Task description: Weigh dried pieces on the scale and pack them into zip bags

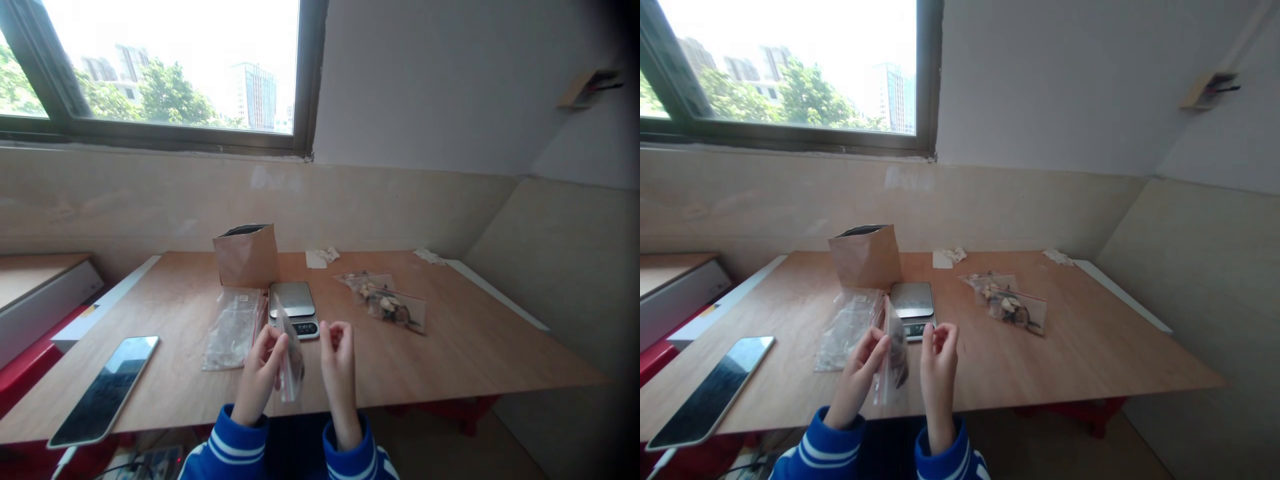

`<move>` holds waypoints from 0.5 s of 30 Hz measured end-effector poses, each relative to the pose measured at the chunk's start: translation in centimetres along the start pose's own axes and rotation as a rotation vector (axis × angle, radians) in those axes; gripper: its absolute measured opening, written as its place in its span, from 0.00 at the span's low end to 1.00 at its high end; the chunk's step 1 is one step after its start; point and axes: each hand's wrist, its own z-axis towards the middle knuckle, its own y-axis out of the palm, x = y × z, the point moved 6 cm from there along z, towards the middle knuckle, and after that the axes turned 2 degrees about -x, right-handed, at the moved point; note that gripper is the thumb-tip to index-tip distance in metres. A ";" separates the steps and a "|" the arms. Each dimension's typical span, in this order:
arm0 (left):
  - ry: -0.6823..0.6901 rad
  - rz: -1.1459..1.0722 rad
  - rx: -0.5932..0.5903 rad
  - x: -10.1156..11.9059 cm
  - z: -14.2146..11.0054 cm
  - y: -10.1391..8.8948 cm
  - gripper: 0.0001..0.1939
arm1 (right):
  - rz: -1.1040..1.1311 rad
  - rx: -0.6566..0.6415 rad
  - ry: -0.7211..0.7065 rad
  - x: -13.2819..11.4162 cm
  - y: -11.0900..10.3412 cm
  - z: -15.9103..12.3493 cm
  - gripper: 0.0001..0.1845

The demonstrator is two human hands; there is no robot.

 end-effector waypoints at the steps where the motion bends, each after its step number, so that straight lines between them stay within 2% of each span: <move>1: -0.002 0.003 0.003 0.1 -0.1 0.2 0.18 | 0.023 -0.128 0.017 -0.2 0.9 -0.3 0.16; 3: -0.001 0.012 0.000 0.2 -0.2 0.5 0.18 | 0.066 -0.366 0.028 -0.8 2.6 -1.1 0.19; 5: 0.000 0.027 -0.003 0.3 -0.3 0.8 0.18 | 0.076 -0.473 0.012 -1.2 3.4 -1.6 0.19; 10: -0.100 0.002 0.028 -1.1 -0.4 0.8 0.23 | 0.071 -0.631 -0.008 -1.0 3.7 -2.1 0.17; 13: -0.151 0.005 0.032 -1.8 -0.3 0.9 0.25 | -0.001 -0.642 -0.093 -1.2 3.2 -2.1 0.16; 15: -0.131 0.032 0.037 -1.7 -0.2 0.9 0.24 | -0.028 -0.643 -0.142 -1.4 3.1 -2.3 0.17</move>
